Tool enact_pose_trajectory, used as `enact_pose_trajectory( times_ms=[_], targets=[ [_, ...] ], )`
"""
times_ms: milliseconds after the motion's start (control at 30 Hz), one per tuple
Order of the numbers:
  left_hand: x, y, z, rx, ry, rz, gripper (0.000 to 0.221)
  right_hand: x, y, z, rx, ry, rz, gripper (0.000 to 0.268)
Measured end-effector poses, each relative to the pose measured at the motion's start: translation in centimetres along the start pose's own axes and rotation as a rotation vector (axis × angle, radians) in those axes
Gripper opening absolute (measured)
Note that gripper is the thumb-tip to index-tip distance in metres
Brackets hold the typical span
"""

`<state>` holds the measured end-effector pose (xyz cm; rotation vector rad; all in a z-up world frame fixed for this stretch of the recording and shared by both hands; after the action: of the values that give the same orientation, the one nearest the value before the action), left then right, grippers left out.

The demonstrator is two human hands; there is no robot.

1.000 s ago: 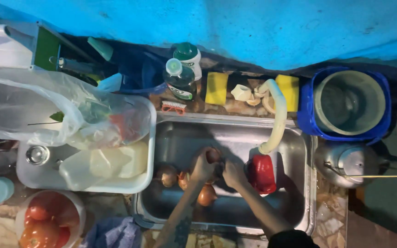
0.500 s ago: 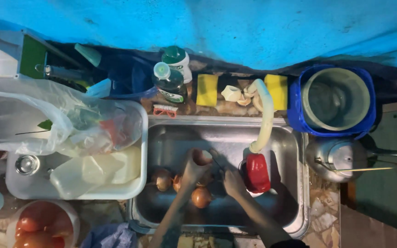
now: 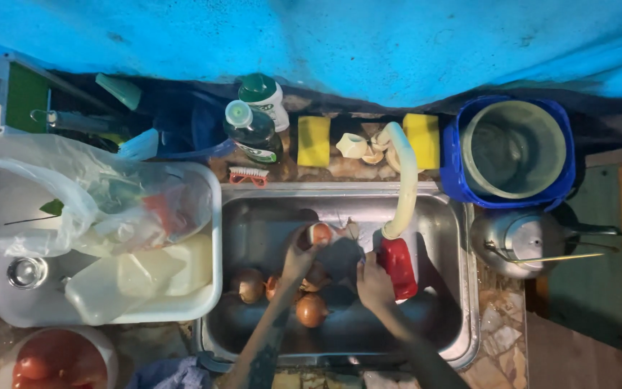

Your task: The recorder peels and cuts onions in a food preparation area.

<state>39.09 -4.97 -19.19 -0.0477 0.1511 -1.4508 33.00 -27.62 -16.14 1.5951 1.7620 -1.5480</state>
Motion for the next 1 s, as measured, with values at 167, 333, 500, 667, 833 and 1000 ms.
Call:
enact_pose_trajectory(
  times_ms=[167, 333, 500, 667, 833, 1000],
  targets=[
    [-0.6, -1.2, -1.5, -0.016, 0.21, 0.07, 0.061, 1.1, -1.5, -2.9, -0.129, 0.034, 0.042, 0.033],
    [-0.6, -1.8, 2.1, 0.027, 0.269, 0.057, 0.061, 0.3, -2.0, -6.0, -0.271, 0.114, 0.181, 0.035],
    [-0.6, -2.2, 2.6, 0.03, 0.259, -0.041, 0.06, 1.7, -1.3, -6.1, -0.17, 0.022, 0.032, 0.04],
    [-0.9, -2.0, 4.7, 0.083, 0.313, -0.026, 0.06, 1.3, -1.3, -6.7, -0.121, -0.018, -0.062, 0.038],
    [-1.3, -1.9, 4.8, 0.05, 0.404, -0.038, 0.052, 1.2, -1.3, -8.0, -0.166, -0.051, -0.082, 0.036],
    [-1.4, -2.5, 3.2, 0.009, 0.403, -0.028, 0.053, 0.9, -0.4, -9.6, -0.215, -0.071, -0.099, 0.032]
  ],
)
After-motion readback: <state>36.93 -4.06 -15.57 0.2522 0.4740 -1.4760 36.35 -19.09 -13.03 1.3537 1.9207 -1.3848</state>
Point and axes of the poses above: each hand's wrist, its own y-axis towards the middle knuckle, its own x-axis out of the palm, z = x × y, the point moved 10 cm from there along y, towards the middle knuckle, and after that the axes turned 5 degrees about x, right-handed, at the moved point
